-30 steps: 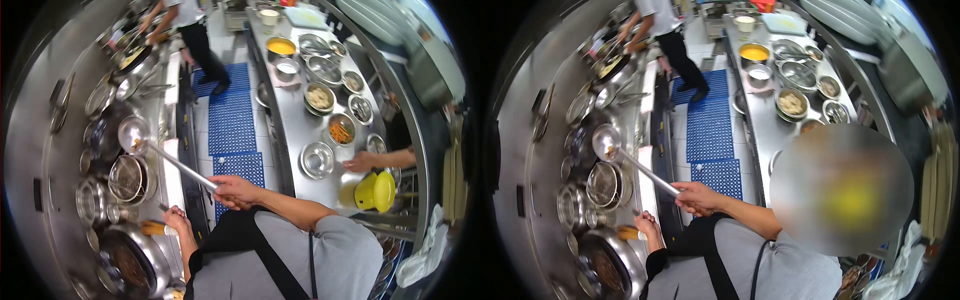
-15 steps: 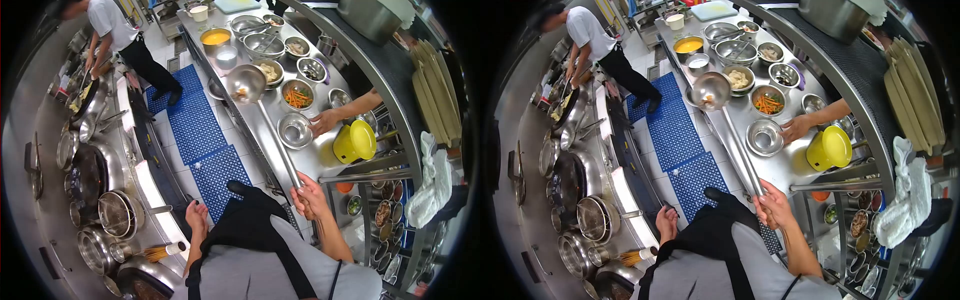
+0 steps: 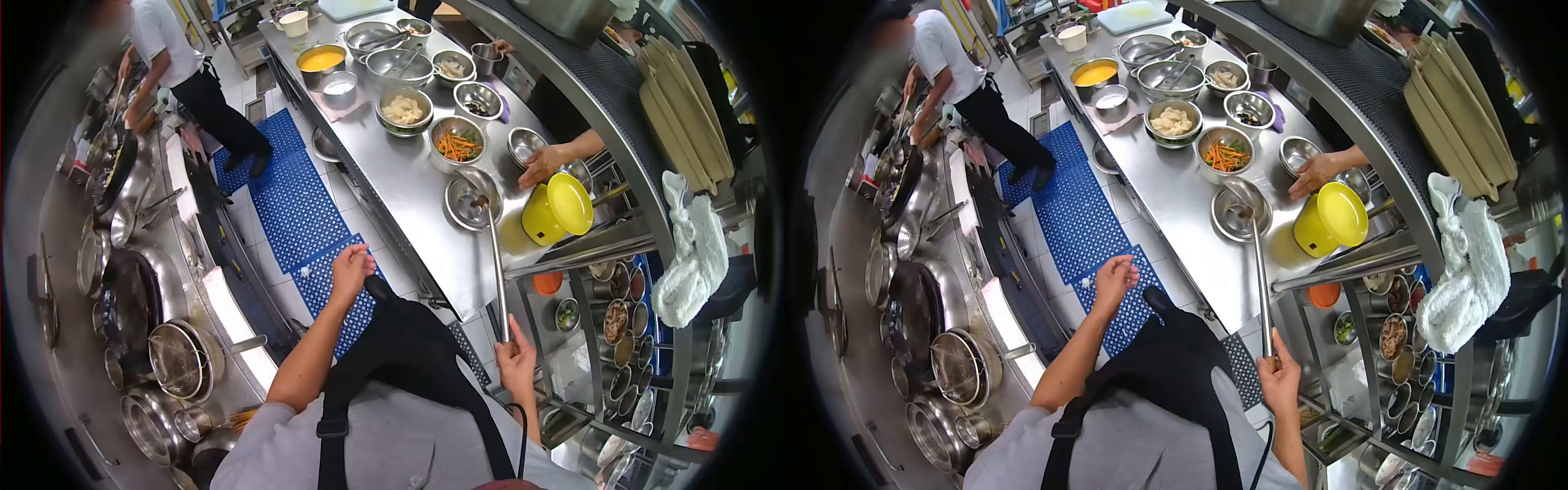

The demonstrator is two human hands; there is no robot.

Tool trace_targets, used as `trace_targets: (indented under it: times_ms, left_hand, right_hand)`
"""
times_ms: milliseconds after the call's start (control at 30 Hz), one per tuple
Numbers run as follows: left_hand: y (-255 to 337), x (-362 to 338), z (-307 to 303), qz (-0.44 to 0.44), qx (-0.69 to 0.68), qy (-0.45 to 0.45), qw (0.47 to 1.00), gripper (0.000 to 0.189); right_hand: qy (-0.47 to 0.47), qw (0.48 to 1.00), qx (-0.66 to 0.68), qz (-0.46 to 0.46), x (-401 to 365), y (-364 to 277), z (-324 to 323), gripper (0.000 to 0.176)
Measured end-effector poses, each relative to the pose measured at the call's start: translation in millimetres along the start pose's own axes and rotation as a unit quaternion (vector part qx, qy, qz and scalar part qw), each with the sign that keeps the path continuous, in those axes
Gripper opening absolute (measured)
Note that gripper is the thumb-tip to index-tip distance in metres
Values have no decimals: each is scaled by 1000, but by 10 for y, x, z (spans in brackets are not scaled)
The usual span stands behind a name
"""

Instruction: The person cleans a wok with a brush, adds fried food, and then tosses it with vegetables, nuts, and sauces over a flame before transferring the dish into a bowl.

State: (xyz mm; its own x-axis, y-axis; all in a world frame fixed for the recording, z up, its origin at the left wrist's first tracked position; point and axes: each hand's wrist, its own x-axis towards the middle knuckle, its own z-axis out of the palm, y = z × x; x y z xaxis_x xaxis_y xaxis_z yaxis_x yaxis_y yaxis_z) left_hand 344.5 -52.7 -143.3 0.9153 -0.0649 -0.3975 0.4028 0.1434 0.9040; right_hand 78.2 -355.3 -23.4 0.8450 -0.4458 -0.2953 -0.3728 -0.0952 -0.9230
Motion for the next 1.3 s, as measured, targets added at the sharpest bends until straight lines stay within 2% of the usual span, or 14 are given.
trace_targets:
  times_ms: [67,200,233,333,433,533,567,700,767,900,1033,1167,1200,1300]
  left_hand:
    - [91,183,149,51,-4,2,999,21]
    - [528,661,449,73,3,25,997,21]
    - [630,815,525,77,4,26,997,22]
    - [977,1293,830,82,-26,48,995,22]
    - [1144,2024,1148,123,-70,106,984,21]
    - [1348,2685,1409,83,-23,152,985,21]
    - [1366,2857,1448,59,2,132,989,19]
    - [1400,3153,1561,91,125,146,977,20]
    - [1395,3226,1549,119,87,135,980,20]
    - [1807,2580,1213,83,-50,113,989,18]
    - [1688,1895,345,149,-68,178,970,18]
    - [1355,856,-657,193,-14,320,927,17]
    - [1330,476,-822,181,32,373,909,17]
    - [1450,-737,-1188,189,-10,522,831,16]
  right_hand:
    - [23,998,-48,-37,46,104,71,67]
    - [35,991,130,2,203,-104,199,61]
    - [8,980,196,14,270,-214,201,54]
    - [-83,935,341,50,506,-537,232,55]
    - [-136,941,301,77,839,-652,332,50]
    - [-157,947,264,89,1198,-800,503,47]
    - [-169,944,270,92,1304,-811,564,47]
    - [-228,924,289,99,1680,-955,747,48]
    - [-254,918,286,102,1894,-1129,895,49]
    - [-322,905,259,101,2251,-1462,1154,51]
    - [-408,883,210,97,2510,-1700,1468,54]
    - [-486,854,151,103,2568,-1810,1916,56]
    - [-503,848,135,101,2548,-1804,2060,57]
    - [-560,823,66,72,2361,-1751,2492,58]
